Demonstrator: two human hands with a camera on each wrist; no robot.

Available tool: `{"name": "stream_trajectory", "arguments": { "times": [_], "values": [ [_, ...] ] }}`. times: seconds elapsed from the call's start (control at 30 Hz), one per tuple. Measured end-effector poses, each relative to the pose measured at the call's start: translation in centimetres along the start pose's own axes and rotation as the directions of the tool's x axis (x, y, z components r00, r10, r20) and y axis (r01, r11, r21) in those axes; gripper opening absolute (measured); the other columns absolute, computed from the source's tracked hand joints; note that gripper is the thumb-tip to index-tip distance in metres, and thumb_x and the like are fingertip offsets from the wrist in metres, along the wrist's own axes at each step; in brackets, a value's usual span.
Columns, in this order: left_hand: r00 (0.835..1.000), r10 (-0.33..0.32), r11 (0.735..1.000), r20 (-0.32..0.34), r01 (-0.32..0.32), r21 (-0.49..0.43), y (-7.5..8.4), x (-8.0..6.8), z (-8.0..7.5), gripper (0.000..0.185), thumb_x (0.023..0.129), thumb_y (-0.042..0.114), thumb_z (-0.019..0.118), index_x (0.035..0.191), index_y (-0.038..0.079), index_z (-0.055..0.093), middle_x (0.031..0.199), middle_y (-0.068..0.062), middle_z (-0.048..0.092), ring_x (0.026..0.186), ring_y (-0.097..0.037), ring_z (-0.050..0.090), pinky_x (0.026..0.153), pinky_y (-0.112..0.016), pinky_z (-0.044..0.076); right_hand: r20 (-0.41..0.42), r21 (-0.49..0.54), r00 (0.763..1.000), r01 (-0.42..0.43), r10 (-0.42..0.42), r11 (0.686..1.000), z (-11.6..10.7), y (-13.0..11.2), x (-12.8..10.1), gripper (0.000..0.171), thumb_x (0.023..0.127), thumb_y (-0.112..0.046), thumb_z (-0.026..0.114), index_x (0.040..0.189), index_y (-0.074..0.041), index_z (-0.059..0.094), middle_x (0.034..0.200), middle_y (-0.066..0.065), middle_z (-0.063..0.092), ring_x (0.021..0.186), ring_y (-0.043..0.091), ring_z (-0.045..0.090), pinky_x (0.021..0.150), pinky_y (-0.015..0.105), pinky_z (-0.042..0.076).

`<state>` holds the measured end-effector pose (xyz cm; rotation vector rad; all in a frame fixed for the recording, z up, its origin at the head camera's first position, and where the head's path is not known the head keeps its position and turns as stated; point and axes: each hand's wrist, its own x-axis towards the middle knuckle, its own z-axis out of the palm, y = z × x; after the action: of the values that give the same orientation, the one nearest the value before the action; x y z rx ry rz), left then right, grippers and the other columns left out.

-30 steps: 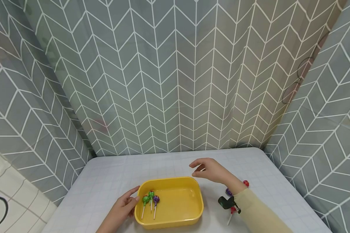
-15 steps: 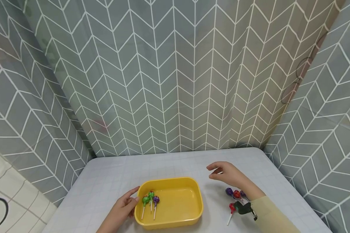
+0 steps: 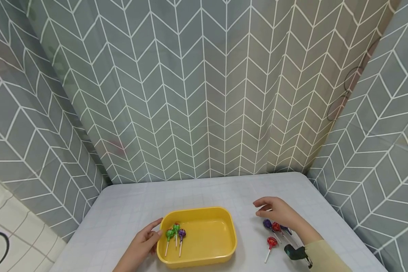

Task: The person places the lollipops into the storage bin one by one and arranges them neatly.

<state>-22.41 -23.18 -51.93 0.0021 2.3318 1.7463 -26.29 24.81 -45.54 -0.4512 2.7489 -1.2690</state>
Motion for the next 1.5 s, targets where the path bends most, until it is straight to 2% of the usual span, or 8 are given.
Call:
{"name": "stream_trajectory", "arguments": {
  "times": [0.2, 0.4, 0.7, 0.93, 1.23, 1.5],
  "values": [
    [1.0, 0.006, 1.0, 0.005, -0.006, 0.008, 0.2, -0.1, -0.1, 0.073, 0.095, 0.046, 0.063, 0.151, 0.005, 0.037, 0.081, -0.011, 0.059, 0.067, -0.023, 0.056, 0.061, -0.031, 0.051, 0.001, 0.011, 1.0, -0.02, 0.02, 1.0, -0.4, 1.0, -0.9, 0.035, 0.089, -0.02, 0.076, 0.118, -0.003, 0.067, 0.116, 0.014, 0.066, 0.1, 0.027, 0.064, 0.078, 0.033, 0.056],
    [1.0, 0.012, 1.0, 0.006, -0.012, 0.006, 0.2, 0.0, -0.1, 0.073, 0.096, 0.045, 0.063, 0.151, 0.006, 0.037, 0.081, -0.011, 0.06, 0.067, -0.023, 0.056, 0.061, -0.031, 0.051, 0.012, 0.001, 1.0, -0.017, 0.017, 1.0, -0.7, 2.3, -1.4, 0.033, 0.088, -0.02, 0.076, 0.115, -0.002, 0.068, 0.112, 0.012, 0.067, 0.096, 0.024, 0.065, 0.074, 0.029, 0.056],
    [1.0, 0.003, 1.0, -0.009, -0.003, 0.012, -0.2, 0.2, 0.0, 0.069, 0.098, 0.042, 0.06, 0.151, 0.005, 0.037, 0.08, -0.01, 0.059, 0.066, -0.023, 0.054, 0.059, -0.031, 0.05, 0.013, -0.065, 1.0, -0.006, 0.007, 0.998, -0.5, 3.3, -1.7, 0.031, 0.088, -0.023, 0.076, 0.113, -0.005, 0.07, 0.107, 0.007, 0.068, 0.094, 0.022, 0.064, 0.075, 0.027, 0.054],
    [1.0, 0.009, 1.0, -0.004, -0.009, 0.011, -0.1, 0.2, 0.0, 0.069, 0.098, 0.043, 0.061, 0.151, 0.006, 0.037, 0.08, -0.01, 0.059, 0.065, -0.023, 0.054, 0.058, -0.031, 0.05, 0.053, -0.024, 0.999, -0.009, 0.01, 1.0, -0.2, 3.9, -1.7, 0.034, 0.086, -0.024, 0.078, 0.113, -0.003, 0.07, 0.105, 0.006, 0.069, 0.094, 0.022, 0.065, 0.073, 0.026, 0.053],
    [1.0, 0.005, 1.0, -0.003, -0.005, 0.006, -0.3, 0.3, 0.0, 0.069, 0.098, 0.043, 0.061, 0.151, 0.006, 0.037, 0.079, -0.01, 0.059, 0.065, -0.023, 0.054, 0.058, -0.031, 0.05, 0.077, -0.069, 0.997, 0.033, -0.028, 0.997, 0.2, 5.4, -1.4, 0.03, 0.087, -0.026, 0.077, 0.111, -0.009, 0.071, 0.103, -0.002, 0.068, 0.09, 0.013, 0.064, 0.074, 0.026, 0.052],
    [1.0, 0.001, 1.0, -0.003, -0.001, 0.001, -0.2, 0.2, 0.0, 0.069, 0.098, 0.042, 0.06, 0.151, 0.006, 0.037, 0.079, -0.01, 0.059, 0.065, -0.023, 0.054, 0.058, -0.031, 0.05, 0.081, -0.093, 0.996, 0.051, -0.043, 0.994, 0.3, 5.4, -1.6, 0.03, 0.085, -0.025, 0.079, 0.11, -0.008, 0.071, 0.101, -0.003, 0.068, 0.086, 0.011, 0.062, 0.072, 0.026, 0.052]
  ]
}}
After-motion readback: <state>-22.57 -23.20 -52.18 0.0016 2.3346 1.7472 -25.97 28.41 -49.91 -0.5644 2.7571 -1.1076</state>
